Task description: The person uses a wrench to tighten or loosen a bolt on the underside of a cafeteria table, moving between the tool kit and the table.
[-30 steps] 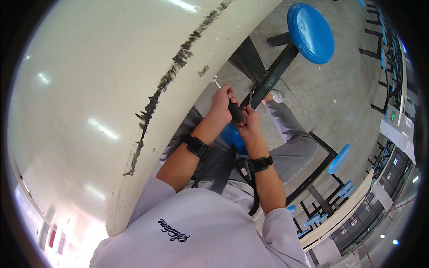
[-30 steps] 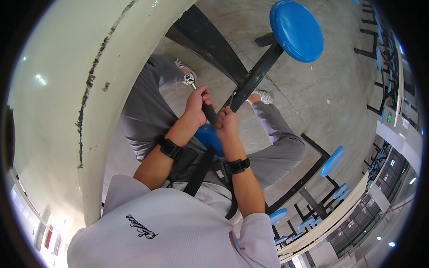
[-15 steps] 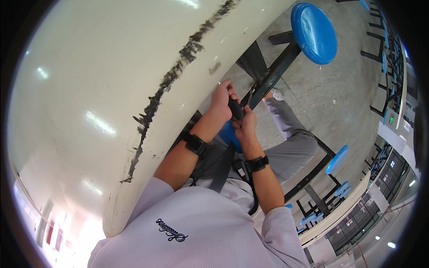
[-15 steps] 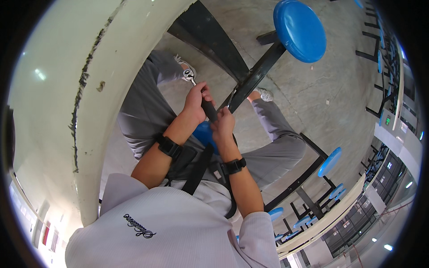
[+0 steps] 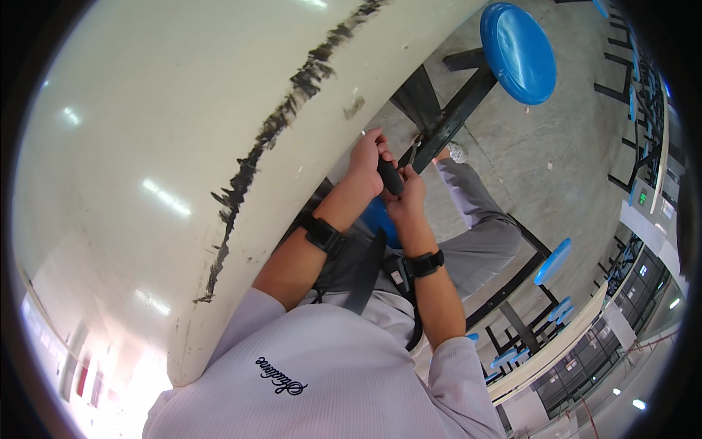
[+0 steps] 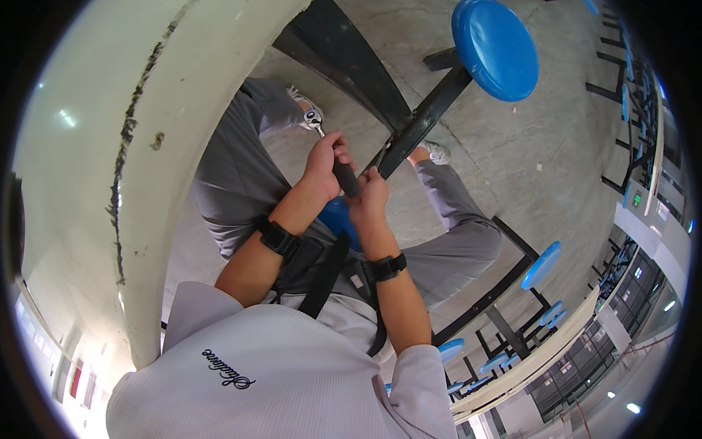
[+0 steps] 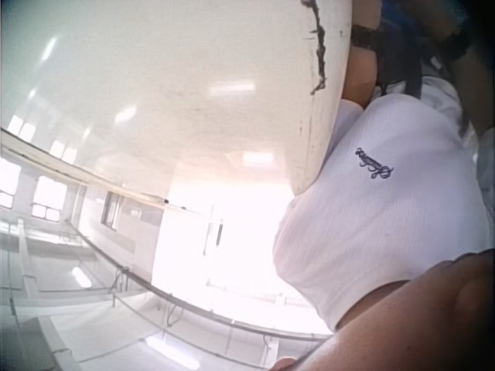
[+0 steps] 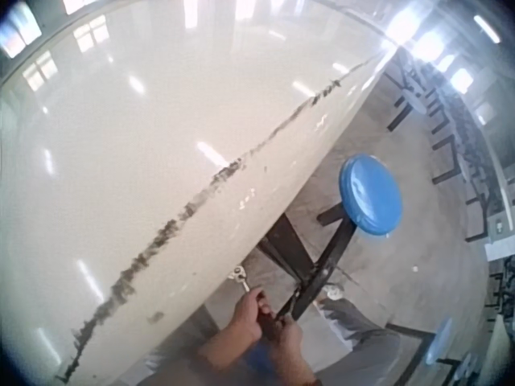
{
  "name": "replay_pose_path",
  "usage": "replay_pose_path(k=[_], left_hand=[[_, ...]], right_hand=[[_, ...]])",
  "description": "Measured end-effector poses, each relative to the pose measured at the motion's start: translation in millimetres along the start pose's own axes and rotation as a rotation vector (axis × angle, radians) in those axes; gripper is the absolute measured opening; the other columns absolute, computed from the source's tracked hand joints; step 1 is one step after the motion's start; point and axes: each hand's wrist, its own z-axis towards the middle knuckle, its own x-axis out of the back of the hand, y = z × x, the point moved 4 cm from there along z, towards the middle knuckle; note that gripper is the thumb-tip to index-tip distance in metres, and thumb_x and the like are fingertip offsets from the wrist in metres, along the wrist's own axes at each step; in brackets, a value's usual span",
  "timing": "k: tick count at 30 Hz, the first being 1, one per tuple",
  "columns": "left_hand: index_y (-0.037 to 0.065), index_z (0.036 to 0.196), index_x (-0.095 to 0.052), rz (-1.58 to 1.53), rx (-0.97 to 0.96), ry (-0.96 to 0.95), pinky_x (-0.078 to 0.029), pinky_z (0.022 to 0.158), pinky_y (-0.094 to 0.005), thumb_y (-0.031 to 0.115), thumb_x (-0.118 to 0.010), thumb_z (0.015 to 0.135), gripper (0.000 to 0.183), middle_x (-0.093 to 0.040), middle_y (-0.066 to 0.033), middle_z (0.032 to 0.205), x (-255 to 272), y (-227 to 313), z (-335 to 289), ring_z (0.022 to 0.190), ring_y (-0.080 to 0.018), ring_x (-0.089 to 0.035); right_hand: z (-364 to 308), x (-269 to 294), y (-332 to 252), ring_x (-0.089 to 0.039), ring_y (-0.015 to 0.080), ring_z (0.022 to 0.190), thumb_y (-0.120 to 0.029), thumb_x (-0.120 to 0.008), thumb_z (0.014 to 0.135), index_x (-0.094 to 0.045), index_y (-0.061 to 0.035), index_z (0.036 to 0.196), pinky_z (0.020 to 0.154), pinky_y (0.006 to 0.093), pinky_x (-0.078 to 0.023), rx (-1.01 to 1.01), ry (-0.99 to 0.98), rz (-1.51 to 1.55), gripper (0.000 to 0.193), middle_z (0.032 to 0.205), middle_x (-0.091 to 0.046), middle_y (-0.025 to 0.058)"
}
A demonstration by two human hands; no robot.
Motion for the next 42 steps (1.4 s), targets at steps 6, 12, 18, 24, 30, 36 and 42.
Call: replay_pose_path(k=[6, 12, 18, 24, 30, 36, 42], left_hand=[[0.013, 0.073, -0.044, -0.001, -0.006, 0.001, -0.036, 0.054, -0.0302, 0.024, -0.052, 0.084, 0.017, -0.036, 0.0058, 0.052, 1, 1, -1, 0.047, -0.0092, -0.038], [0.012, 0.073, -0.044, 0.014, -0.015, -0.011, -0.036, 0.053, -0.0303, 0.023, -0.051, 0.084, 0.017, -0.036, 0.0058, 0.052, 1, 2, 1, 0.046, -0.0093, -0.038], [0.012, 0.072, -0.044, -0.025, 0.005, -0.008, -0.036, 0.053, -0.0292, 0.022, -0.051, 0.084, 0.017, -0.036, 0.0059, 0.052, 1, 1, 0, 0.046, -0.0091, -0.037], [0.012, 0.073, -0.044, -0.015, -0.001, 0.003, -0.036, 0.053, -0.029, 0.021, -0.051, 0.084, 0.016, -0.035, 0.0058, 0.052, -1, 2, -2, 0.046, -0.009, -0.037], [0.012, 0.073, -0.044, -0.015, -0.01, -0.009, -0.036, 0.053, -0.0292, 0.022, -0.051, 0.084, 0.016, -0.035, 0.0057, 0.052, -1, 2, -1, 0.046, -0.0088, -0.037], [0.013, 0.072, -0.044, -0.049, 0.024, 0.025, -0.035, 0.053, -0.0291, 0.023, -0.051, 0.084, 0.018, -0.035, 0.0057, 0.052, -1, 2, -3, 0.047, -0.009, -0.038], [0.013, 0.071, -0.044, -0.036, 0.024, 0.003, -0.035, 0.053, -0.0285, 0.024, -0.052, 0.084, 0.018, -0.036, 0.0058, 0.052, 1, 2, -2, 0.047, -0.0087, -0.037]], right_hand=[[8, 3, 3, -0.035, 0.0108, 0.042, -0.026, -0.034, 0.093, -0.04, -0.0099, 0.082, 0.032, 0.0223, -0.025, 0.009, -0.001, -0.013, 0.021, 0.064, -0.042, 0.0002], [-6, 2, -3, -0.033, 0.01, 0.043, -0.027, -0.035, 0.093, -0.039, -0.0102, 0.08, 0.032, 0.0216, -0.023, 0.042, -0.004, -0.078, 0.021, 0.064, -0.041, -0.0003], [-4, 1, -2, -0.024, 0.0067, 0.04, -0.027, -0.04, 0.092, -0.042, -0.0137, 0.077, 0.036, 0.0233, -0.018, 0.018, 0.051, -0.045, 0.02, 0.052, -0.029, -0.0062], [2, 7, -7, -0.022, 0.0067, 0.037, -0.026, -0.04, 0.092, -0.042, -0.0124, 0.079, 0.035, 0.0238, -0.016, 0.014, -0.016, -0.02, 0.02, 0.05, -0.028, -0.0061], [15, 12, 0, -0.028, 0.0074, 0.039, -0.025, -0.038, 0.094, -0.043, -0.0108, 0.08, 0.036, 0.0235, -0.021, 0.07, -0.035, 0.0, 0.021, 0.051, -0.032, -0.0047], [22, -10, 12, -0.043, 0.0095, 0.053, -0.022, -0.036, 0.094, -0.045, -0.0085, 0.08, 0.047, 0.0228, -0.037, 0.02, 0.051, 0.03, 0.021, 0.061, -0.044, 0.0001], [45, -14, -26, -0.036, 0.0079, 0.051, -0.021, -0.037, 0.094, -0.045, -0.0053, 0.085, 0.051, 0.0242, -0.037, -0.078, 0.016, 0.146, 0.02, 0.063, -0.044, -0.0007]])
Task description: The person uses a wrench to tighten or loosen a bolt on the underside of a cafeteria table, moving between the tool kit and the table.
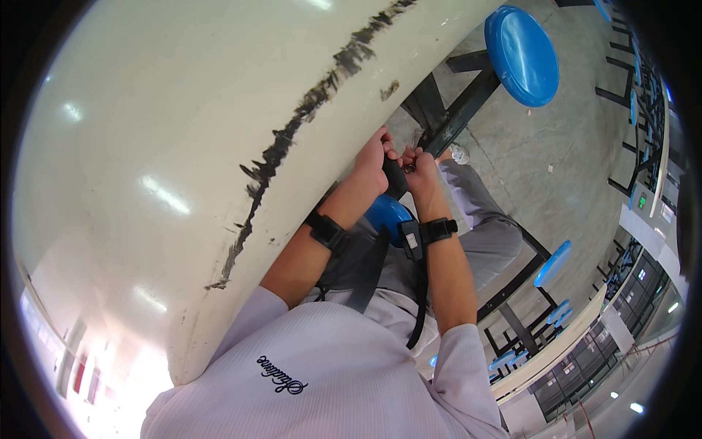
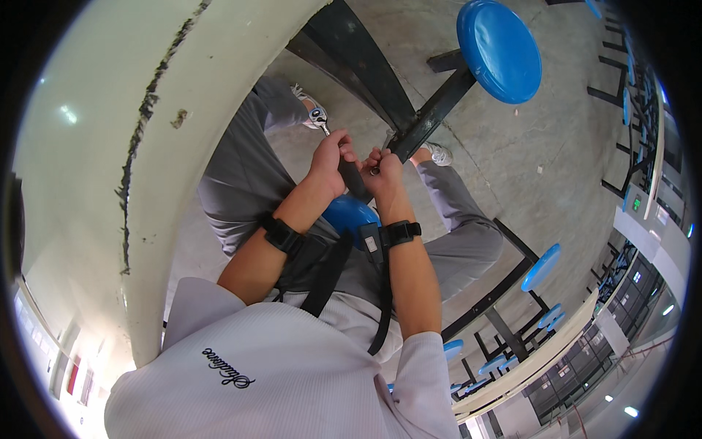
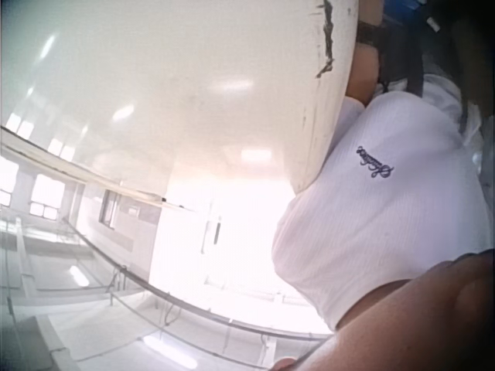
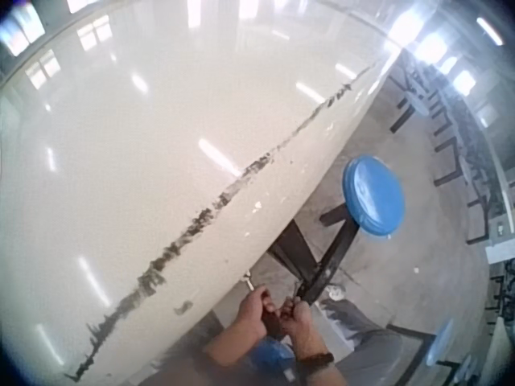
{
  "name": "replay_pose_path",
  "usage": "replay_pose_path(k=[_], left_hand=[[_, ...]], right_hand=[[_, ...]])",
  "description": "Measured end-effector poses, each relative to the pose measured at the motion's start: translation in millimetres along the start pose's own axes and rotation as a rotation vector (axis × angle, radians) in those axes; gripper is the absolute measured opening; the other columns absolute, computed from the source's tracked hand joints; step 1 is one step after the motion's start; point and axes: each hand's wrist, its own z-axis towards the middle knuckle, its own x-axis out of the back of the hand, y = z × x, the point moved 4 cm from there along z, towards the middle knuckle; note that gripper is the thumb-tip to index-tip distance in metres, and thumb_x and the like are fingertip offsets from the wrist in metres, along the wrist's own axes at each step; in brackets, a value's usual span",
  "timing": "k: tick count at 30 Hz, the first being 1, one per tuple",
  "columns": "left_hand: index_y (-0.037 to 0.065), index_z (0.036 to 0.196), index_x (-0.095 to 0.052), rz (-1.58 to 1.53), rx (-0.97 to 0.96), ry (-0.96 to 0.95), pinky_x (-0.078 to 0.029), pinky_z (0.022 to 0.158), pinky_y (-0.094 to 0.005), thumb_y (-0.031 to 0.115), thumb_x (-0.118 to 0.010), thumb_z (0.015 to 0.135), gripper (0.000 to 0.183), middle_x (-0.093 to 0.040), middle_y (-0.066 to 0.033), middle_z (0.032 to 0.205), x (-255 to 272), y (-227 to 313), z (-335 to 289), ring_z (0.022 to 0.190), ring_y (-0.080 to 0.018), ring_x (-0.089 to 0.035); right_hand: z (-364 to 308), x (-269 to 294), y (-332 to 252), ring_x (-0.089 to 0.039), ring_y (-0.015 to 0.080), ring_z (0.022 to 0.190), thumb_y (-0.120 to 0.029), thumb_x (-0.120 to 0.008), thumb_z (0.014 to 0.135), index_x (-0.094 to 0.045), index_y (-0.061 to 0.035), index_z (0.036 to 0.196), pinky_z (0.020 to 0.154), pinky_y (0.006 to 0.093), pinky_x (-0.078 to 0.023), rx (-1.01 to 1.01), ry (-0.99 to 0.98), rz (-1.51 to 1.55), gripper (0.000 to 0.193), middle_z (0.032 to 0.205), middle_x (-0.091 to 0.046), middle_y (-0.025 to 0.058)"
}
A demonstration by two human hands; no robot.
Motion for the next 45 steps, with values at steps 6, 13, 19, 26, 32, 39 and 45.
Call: replay_pose_path(k=[6, 13, 19, 26, 32, 39, 45], left_hand=[[0.012, 0.072, -0.045, 0.084, -0.021, -0.027, -0.037, 0.054, -0.0289, 0.025, -0.052, 0.085, 0.019, -0.04, 0.0043, 0.055, 3, 1, 3, 0.05, -0.0095, -0.041], [0.008, 0.079, -0.052, 0.764, -0.19, -0.173, -0.044, 0.067, -0.0299, 0.032, -0.054, 0.086, 0.026, -0.057, -0.007, 0.086, -8, -5, -1, 0.081, -0.0157, -0.053], [0.006, 0.081, -0.055, 0.93, -0.214, -0.434, -0.042, 0.066, -0.0283, 0.034, -0.051, 0.087, 0.028, -0.056, -0.0025, 0.077, -16, -24, -5, 0.072, -0.014, -0.053], [0.002, 0.091, -0.055, 1.678, -0.795, -0.412, -0.044, 0.064, -0.0371, 0.026, -0.053, 0.084, 0.025, -0.057, -0.0146, 0.08, -33, -28, -43, 0.071, -0.0307, -0.057], [0.005, 0.105, -0.051, 2.025, -1.026, -0.663, -0.044, 0.064, -0.0373, 0.019, -0.056, 0.082, 0.028, -0.053, -0.0144, 0.089, -28, -58, -62, 0.072, -0.0299, -0.056], [0.009, 0.128, -0.03, 1.58, -0.847, -0.465, -0.042, 0.063, -0.0279, 0.012, -0.05, 0.086, 0.047, -0.051, -0.0056, 0.077, -23, -18, 4, 0.067, -0.0152, -0.051], [0.009, 0.129, -0.034, 1.866, -0.554, -0.454, -0.043, 0.065, -0.032, 0.015, -0.045, 0.086, 0.045, -0.056, -0.0075, 0.072, -2, -24, 57, 0.069, -0.0169, -0.055]], right_hand=[[-49, 7, 4, -0.034, 0.0077, 0.051, -0.023, -0.038, 0.093, -0.05, -0.0076, 0.089, 0.049, 0.0226, -0.03, -0.024, -0.163, -0.372, 0.019, 0.06, -0.04, -0.0033], [-79, 17, 4, -0.034, 0.0103, 0.043, -0.031, -0.034, 0.095, -0.053, -0.004, 0.09, 0.043, 0.0245, -0.03, 0.151, -0.36, -0.456, 0.034, 0.054, -0.036, -0.0009], [-93, 25, -9, -0.051, 0.0137, 0.052, -0.032, -0.04, 0.093, -0.053, -0.0008, 0.094, 0.048, 0.0247, -0.039, 0.324, -0.387, -0.953, 0.034, 0.063, -0.052, 0.0042], [-108, 27, -29, -0.055, 0.0127, 0.071, -0.028, -0.047, 0.09, -0.052, 0.0024, 0.1, 0.062, 0.026, -0.043, 0.707, -0.297, -0.615, 0.033, 0.071, -0.055, 0.0051], [-83, 53, -28, -0.051, 0.0132, 0.06, -0.034, -0.047, 0.09, -0.053, 0.0011, 0.092, 0.055, 0.0242, -0.041, 0.629, -0.191, -0.474, 0.035, 0.074, -0.053, 0.0066], [-133, 89, -116, -0.038, 0.0132, 0.042, -0.034, -0.046, 0.092, -0.042, -0.0079, 0.071, 0.042, 0.0284, -0.036, 0.8, -0.178, 0.059, 0.033, 0.056, -0.039, 0.0021], [-122, 129, -149, -0.033, 0.0101, 0.041, -0.03, -0.049, 0.09, -0.042, -0.0092, 0.073, 0.041, 0.0273, -0.032, 0.749, -0.073, -0.176, 0.027, 0.056, -0.038, -0.0001]])
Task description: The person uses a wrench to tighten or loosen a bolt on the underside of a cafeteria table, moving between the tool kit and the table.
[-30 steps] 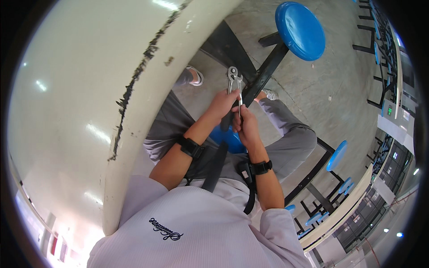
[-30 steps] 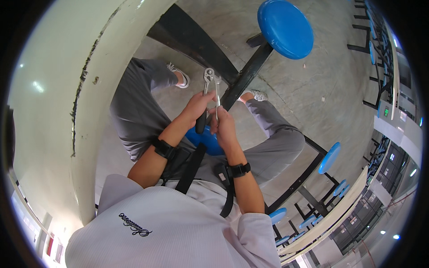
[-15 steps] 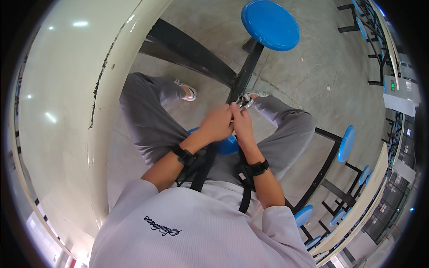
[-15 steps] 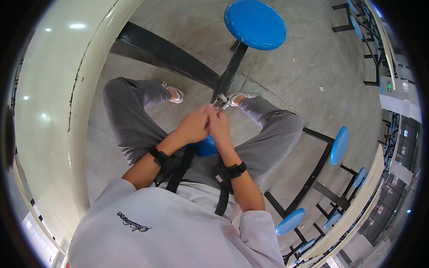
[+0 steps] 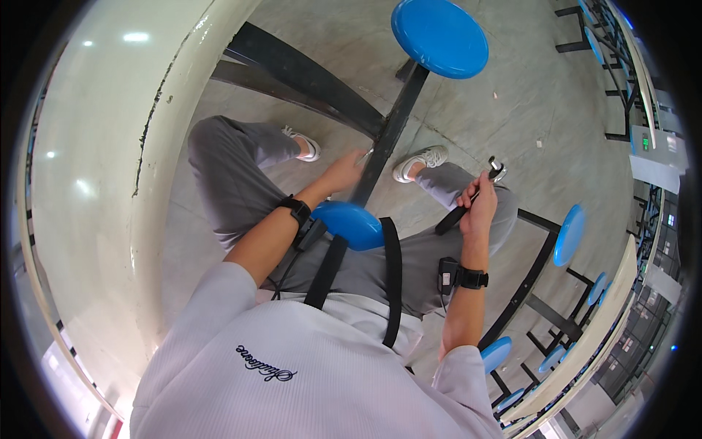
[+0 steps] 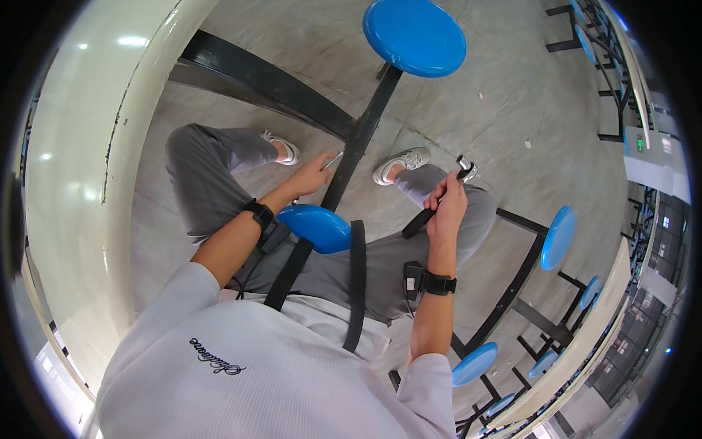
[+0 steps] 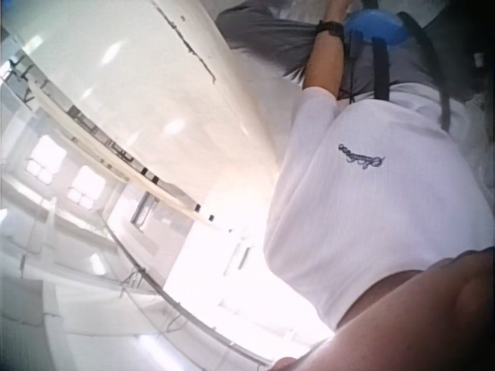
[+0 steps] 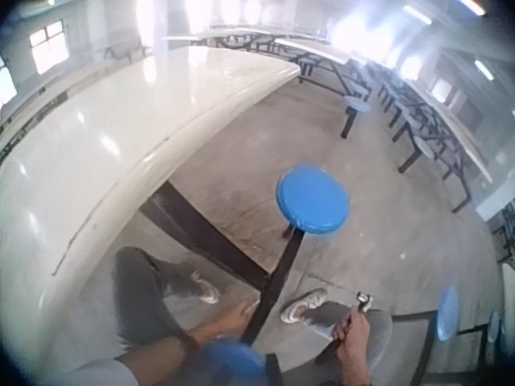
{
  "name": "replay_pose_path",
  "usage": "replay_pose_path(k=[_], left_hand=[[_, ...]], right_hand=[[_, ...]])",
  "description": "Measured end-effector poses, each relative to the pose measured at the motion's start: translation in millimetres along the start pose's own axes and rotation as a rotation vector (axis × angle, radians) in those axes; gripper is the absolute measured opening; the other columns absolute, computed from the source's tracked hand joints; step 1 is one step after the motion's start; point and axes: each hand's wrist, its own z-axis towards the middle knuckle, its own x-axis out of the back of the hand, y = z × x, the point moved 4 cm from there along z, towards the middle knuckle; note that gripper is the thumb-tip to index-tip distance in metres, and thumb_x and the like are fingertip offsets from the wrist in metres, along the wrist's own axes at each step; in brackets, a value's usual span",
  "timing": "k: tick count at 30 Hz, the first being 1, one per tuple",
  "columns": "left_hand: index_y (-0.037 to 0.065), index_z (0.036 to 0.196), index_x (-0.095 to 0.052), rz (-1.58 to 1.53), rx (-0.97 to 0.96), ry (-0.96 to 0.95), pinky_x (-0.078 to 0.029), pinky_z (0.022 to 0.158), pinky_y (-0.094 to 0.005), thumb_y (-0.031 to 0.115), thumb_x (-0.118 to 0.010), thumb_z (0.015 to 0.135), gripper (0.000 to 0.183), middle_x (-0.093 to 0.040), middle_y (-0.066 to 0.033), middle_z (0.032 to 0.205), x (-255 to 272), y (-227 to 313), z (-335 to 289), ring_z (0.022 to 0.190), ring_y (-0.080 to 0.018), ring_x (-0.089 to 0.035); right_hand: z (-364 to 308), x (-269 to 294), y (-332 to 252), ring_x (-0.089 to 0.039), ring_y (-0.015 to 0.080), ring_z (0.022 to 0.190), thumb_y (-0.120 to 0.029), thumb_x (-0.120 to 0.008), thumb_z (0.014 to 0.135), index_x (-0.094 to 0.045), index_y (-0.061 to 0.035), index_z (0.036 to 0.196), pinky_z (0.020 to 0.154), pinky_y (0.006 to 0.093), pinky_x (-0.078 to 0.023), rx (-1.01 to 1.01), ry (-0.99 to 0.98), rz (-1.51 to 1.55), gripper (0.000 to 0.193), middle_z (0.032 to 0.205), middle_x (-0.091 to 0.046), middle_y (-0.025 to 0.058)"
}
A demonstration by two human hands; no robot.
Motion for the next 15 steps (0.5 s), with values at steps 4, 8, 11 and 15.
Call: replay_pose_path(k=[4, 8, 11, 15], left_hand=[[0.011, 0.128, -0.039, 0.0, 0.003, 0.087, -0.042, 0.059, -0.0306, 0.014, -0.043, 0.085, 0.043, -0.056, -0.0062, 0.072, -8, -13, 12, 0.061, -0.016, -0.051], [0.014, 0.13, -0.039, -0.302, 0.215, -0.029, -0.037, 0.044, -0.0268, 0.013, -0.042, 0.085, 0.045, -0.057, -0.0055, 0.075, -11, -1, 8, 0.047, -0.0132, -0.043], [0.01, 0.133, -0.034, -0.396, 0.314, -0.1, -0.032, 0.038, -0.0246, 0.013, -0.043, 0.084, 0.05, -0.058, -0.0056, 0.077, -7, -3, 10, 0.043, -0.0107, -0.039], [0.005, 0.135, -0.028, -0.594, 0.316, -0.213, -0.033, 0.038, -0.0245, 0.013, -0.043, 0.085, 0.053, -0.058, -0.0061, 0.078, -5, 7, 17, 0.043, -0.0096, -0.04]], right_hand=[[13, 29, 24, -0.031, 0.0088, 0.041, -0.029, -0.049, 0.09, -0.043, -0.0102, 0.073, 0.041, 0.0256, -0.029, -0.127, 0.097, 0.085, 0.026, 0.056, -0.037, -0.0012], [17, 36, 29, -0.031, 0.0086, 0.041, -0.028, -0.05, 0.09, -0.044, -0.0112, 0.073, 0.043, 0.0249, -0.03, -0.168, 0.091, 0.148, 0.025, 0.057, -0.037, -0.002], [16, 34, 34, -0.032, 0.0086, 0.042, -0.029, -0.05, 0.089, -0.044, -0.011, 0.074, 0.044, 0.025, -0.031, -0.201, 0.097, 0.08, 0.024, 0.057, -0.037, -0.002], [21, 40, 40, -0.032, 0.0089, 0.042, -0.029, -0.051, 0.089, -0.045, -0.0106, 0.075, 0.044, 0.0255, -0.032, -0.231, 0.085, 0.075, 0.024, 0.057, -0.038, -0.0019]])
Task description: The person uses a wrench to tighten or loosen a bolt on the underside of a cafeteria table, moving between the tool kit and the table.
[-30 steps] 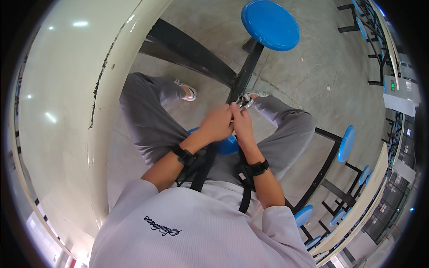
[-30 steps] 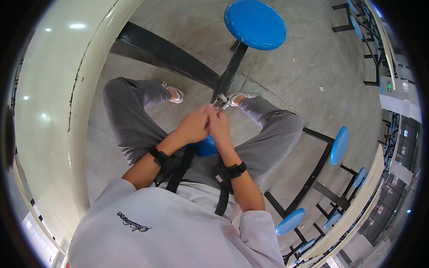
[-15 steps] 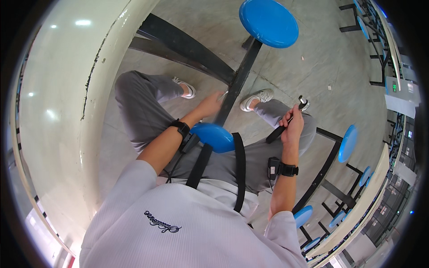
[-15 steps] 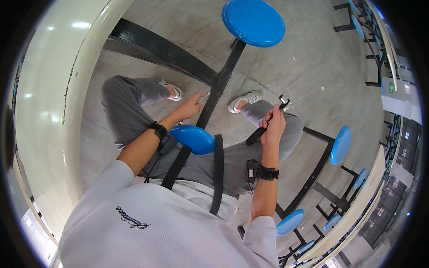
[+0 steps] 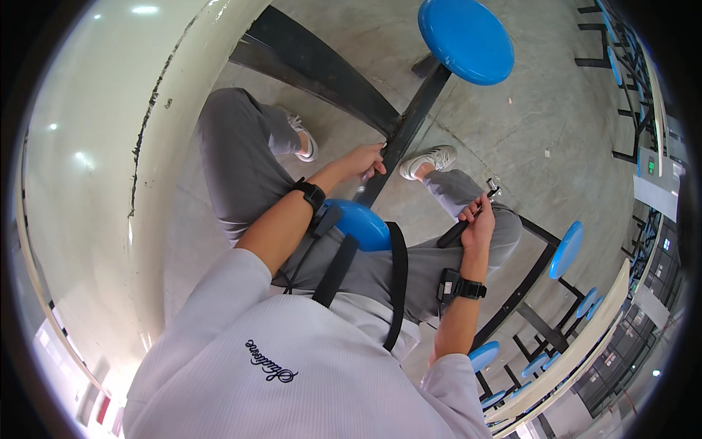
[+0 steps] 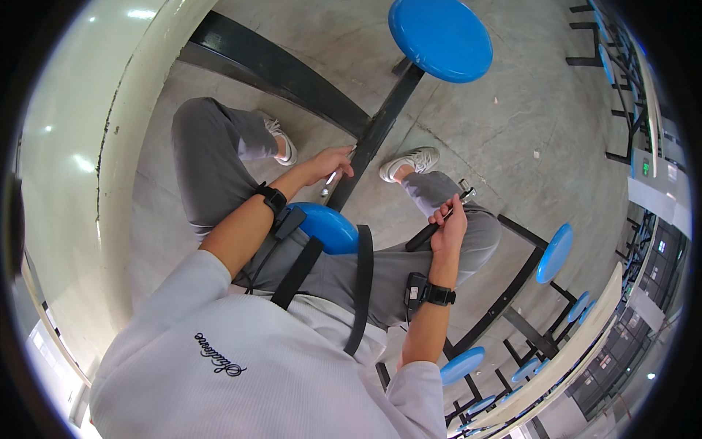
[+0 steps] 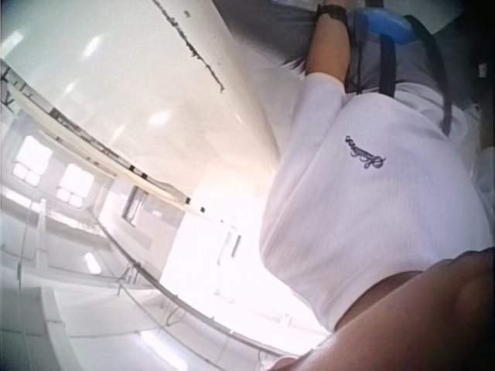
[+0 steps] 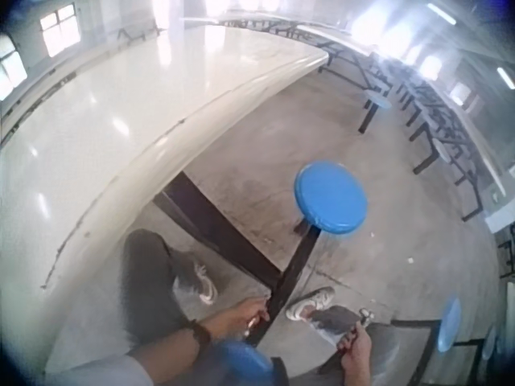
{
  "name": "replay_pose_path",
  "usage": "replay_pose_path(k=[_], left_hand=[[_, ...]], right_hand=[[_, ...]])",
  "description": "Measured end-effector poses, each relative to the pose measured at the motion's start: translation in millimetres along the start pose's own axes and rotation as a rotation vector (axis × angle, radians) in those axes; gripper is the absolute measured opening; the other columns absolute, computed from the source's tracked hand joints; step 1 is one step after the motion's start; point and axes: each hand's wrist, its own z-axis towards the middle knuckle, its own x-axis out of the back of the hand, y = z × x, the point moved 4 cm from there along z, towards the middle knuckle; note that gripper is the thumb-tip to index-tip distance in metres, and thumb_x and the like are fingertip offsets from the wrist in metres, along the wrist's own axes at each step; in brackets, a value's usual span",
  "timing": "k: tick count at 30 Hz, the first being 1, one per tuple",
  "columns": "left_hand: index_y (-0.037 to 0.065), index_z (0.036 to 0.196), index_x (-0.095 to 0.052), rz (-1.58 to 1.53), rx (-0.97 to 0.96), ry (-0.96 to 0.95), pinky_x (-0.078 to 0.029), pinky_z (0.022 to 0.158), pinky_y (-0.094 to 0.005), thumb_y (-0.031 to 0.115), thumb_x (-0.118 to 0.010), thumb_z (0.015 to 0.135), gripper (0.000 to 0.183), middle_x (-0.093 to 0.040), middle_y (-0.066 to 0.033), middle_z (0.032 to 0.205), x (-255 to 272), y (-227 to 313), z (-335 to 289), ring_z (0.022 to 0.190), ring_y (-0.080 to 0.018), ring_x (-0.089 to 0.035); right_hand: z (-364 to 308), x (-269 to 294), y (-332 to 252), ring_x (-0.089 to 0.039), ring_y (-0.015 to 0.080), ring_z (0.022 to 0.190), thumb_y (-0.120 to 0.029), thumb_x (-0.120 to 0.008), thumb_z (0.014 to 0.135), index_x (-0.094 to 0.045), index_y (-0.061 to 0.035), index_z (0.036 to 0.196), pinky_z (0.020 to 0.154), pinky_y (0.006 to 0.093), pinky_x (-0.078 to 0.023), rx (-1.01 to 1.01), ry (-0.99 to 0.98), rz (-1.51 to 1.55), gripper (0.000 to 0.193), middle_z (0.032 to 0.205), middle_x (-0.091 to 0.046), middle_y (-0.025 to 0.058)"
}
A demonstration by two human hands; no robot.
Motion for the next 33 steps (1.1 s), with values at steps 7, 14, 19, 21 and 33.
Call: replay_pose_path(k=[7, 14, 19, 21, 33], left_hand=[[0.003, 0.115, -0.039, -0.076, 0.008, -0.127, -0.034, 0.041, -0.0238, 0.019, -0.045, 0.09, 0.03, -0.051, -0.0016, 0.071, -8, 4, 5, 0.045, -0.0082, -0.04], [0.009, 0.081, -0.051, -0.481, 0.007, -0.169, -0.039, 0.048, -0.0265, 0.022, -0.049, 0.089, 0.016, -0.048, 0.0, 0.066, -4, 12, 24, 0.052, -0.0093, -0.044], [0.007, 0.078, -0.052, -0.325, 0.012, -0.077, -0.046, 0.051, -0.0286, 0.024, -0.051, 0.087, 0.019, -0.049, -0.0006, 0.067, -7, 16, 18, 0.054, -0.0107, -0.048], [0.007, 0.078, -0.052, -0.321, 0.012, -0.068, -0.047, 0.053, -0.0293, 0.025, -0.052, 0.086, 0.019, -0.05, -0.0011, 0.067, -5, 17, 16, 0.055, -0.0113, -0.049], [0.006, 0.123, -0.044, -0.122, 0.04, 0.035, -0.05, 0.049, -0.029, 0.014, -0.046, 0.086, 0.038, -0.046, -0.0037, 0.068, -8, -4, 11, 0.051, -0.0128, -0.05]], right_hand=[[4, -6, 7, -0.034, 0.0098, 0.044, -0.027, -0.05, 0.089, -0.048, -0.0079, 0.078, 0.044, 0.0262, -0.033, -0.041, 0.002, -0.051, 0.022, 0.058, -0.038, -0.0012], [1, -18, 10, -0.036, 0.0101, 0.044, -0.028, -0.05, 0.088, -0.05, -0.007, 0.081, 0.045, 0.0268, -0.034, -0.046, -0.033, -0.144, 0.022, 0.058, -0.039, -0.0011], [3, -18, 12, -0.036, 0.0099, 0.044, -0.028, -0.05, 0.088, -0.05, -0.0072, 0.082, 0.045, 0.0267, -0.035, -0.058, -0.041, -0.178, 0.022, 0.058, -0.04, -0.0011], [3, -17, 12, -0.037, 0.0098, 0.045, -0.028, -0.05, 0.088, -0.05, -0.0072, 0.082, 0.045, 0.0268, -0.035, -0.054, -0.03, -0.181, 0.021, 0.059, -0.04, -0.0011], [7, -22, 15, -0.037, 0.0098, 0.045, -0.028, -0.05, 0.088, -0.051, -0.0066, 0.082, 0.045, 0.0264, -0.035, -0.088, -0.034, -0.19, 0.023, 0.058, -0.04, -0.0017]])
